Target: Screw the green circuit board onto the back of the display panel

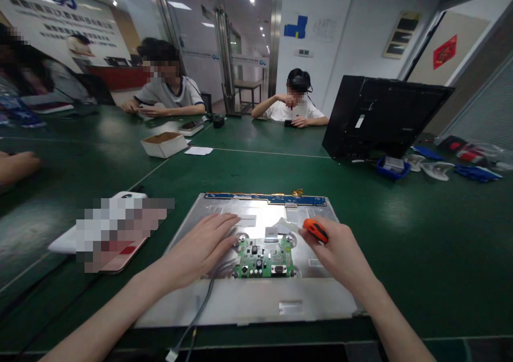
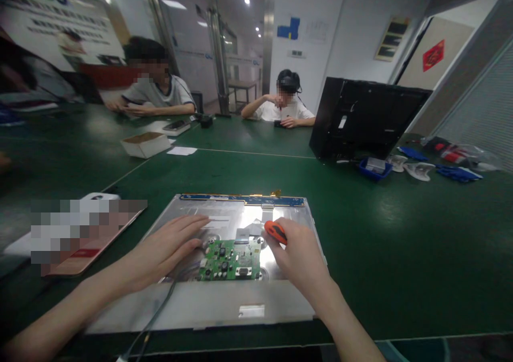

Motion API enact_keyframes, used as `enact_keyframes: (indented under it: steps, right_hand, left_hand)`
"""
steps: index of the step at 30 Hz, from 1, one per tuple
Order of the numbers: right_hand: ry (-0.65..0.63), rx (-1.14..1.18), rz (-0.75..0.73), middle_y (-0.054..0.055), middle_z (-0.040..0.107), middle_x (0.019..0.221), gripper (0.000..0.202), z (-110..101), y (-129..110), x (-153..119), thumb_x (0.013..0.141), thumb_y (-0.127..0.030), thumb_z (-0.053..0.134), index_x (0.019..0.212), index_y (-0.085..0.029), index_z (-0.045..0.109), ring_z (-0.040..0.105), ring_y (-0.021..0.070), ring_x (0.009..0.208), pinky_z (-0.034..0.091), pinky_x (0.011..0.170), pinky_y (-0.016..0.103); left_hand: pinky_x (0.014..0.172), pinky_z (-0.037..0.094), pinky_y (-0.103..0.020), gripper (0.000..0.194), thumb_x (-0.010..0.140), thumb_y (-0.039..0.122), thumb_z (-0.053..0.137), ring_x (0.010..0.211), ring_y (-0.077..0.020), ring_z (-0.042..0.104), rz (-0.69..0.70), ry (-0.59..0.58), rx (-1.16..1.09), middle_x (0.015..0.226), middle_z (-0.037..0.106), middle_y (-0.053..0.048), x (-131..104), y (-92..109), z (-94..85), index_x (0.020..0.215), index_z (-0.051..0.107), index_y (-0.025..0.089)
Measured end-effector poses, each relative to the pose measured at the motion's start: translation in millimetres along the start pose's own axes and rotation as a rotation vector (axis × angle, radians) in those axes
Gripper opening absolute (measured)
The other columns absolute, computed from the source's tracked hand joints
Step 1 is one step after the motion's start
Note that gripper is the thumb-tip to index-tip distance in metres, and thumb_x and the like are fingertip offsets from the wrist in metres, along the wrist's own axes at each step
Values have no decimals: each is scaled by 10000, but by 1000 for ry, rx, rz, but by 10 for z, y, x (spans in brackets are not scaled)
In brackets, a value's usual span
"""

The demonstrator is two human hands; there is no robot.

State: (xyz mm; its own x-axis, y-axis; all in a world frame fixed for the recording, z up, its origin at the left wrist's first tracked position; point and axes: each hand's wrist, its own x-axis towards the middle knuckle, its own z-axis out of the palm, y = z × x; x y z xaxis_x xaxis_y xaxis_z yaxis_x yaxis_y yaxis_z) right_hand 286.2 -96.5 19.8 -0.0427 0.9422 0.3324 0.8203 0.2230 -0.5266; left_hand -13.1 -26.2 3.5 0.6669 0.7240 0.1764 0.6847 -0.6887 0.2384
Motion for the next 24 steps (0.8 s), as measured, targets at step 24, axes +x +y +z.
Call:
enact_keyframes:
  steps: [24]
  right_hand:
    - [-222, -301, 217, 101, 699, 1287, 415, 147, 451, -332, 834, -216, 630, 1244, -244, 681, 746, 276, 936, 579, 815, 423]
  left_hand:
    - [1180, 292, -582, 557, 1058, 546, 226, 1406, -320, 436, -265, 68, 98, 1507, 476, -33, -690, -205, 315, 1483, 472, 282]
